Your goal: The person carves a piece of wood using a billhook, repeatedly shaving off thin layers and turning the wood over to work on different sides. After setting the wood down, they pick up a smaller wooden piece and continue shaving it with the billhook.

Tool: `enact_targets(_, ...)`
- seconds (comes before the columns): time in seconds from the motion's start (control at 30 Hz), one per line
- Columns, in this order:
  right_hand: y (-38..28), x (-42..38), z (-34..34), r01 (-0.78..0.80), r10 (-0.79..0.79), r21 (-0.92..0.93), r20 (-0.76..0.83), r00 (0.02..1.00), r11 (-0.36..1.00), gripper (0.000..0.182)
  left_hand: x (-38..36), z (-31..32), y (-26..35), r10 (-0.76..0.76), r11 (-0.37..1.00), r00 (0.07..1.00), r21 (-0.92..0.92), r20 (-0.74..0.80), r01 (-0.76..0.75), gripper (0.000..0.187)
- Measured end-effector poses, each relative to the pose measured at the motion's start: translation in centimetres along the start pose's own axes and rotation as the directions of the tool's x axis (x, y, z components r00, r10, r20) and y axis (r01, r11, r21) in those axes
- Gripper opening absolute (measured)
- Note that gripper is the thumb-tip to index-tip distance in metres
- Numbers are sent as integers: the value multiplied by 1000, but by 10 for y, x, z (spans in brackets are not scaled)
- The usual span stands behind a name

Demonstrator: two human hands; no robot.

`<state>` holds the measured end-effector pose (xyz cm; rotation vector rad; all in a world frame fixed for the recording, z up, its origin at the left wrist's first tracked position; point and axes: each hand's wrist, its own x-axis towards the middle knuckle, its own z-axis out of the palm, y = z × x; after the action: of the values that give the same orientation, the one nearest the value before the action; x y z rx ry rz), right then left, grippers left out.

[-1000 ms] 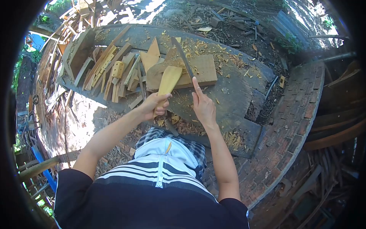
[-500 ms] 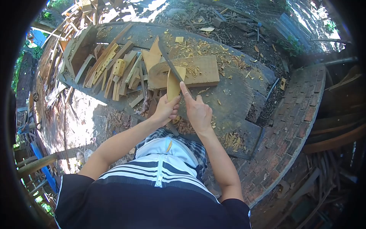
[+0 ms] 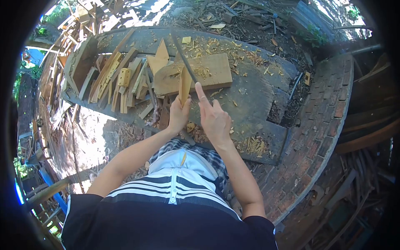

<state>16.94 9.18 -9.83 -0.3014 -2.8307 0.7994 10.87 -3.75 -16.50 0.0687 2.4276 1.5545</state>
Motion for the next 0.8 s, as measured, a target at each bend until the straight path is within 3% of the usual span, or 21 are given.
enact_targets(0.07, 1, -1, 9, -16, 16, -1, 20, 1000, 1000, 59, -1, -1, 2, 64, 997, 998, 44, -21, -63, 20)
enact_targets(0.2, 22, 3, 23, -61, 63, -45, 44, 997, 997, 57, -3, 12, 4, 43, 999, 997, 18, -57, -42, 17)
enact_targets(0.27, 18, 5, 16, -47, 46, 18, 36, 998, 999, 57, -2, 14, 2, 108, 992, 992, 73, -72, -103, 18)
enact_targets(0.33, 13, 0, 9, -67, 64, 86, 38, 997, 994, 56, -2, 15, -2, 2, 1000, 999, -22, -35, -3, 19)
enact_targets(0.43, 12, -6, 13, -46, 44, 129, 17, 999, 991, 55, -2, 20, -5, -16, 1000, 998, -5, -53, 16, 21)
enact_targets(0.5, 20, -2, 22, -82, 81, 15, 93, 992, 996, 56, -2, 28, -1, -41, 998, 996, -58, -73, 37, 21)
enact_targets(0.73, 9, -7, 7, -42, 38, 77, 58, 998, 996, 59, -1, 26, -14, -111, 988, 993, -107, -27, 107, 20)
enact_targets(0.8, 22, -6, 18, -72, 82, -103, 96, 992, 992, 58, 1, 30, -13, -40, 997, 998, -65, -49, 37, 21)
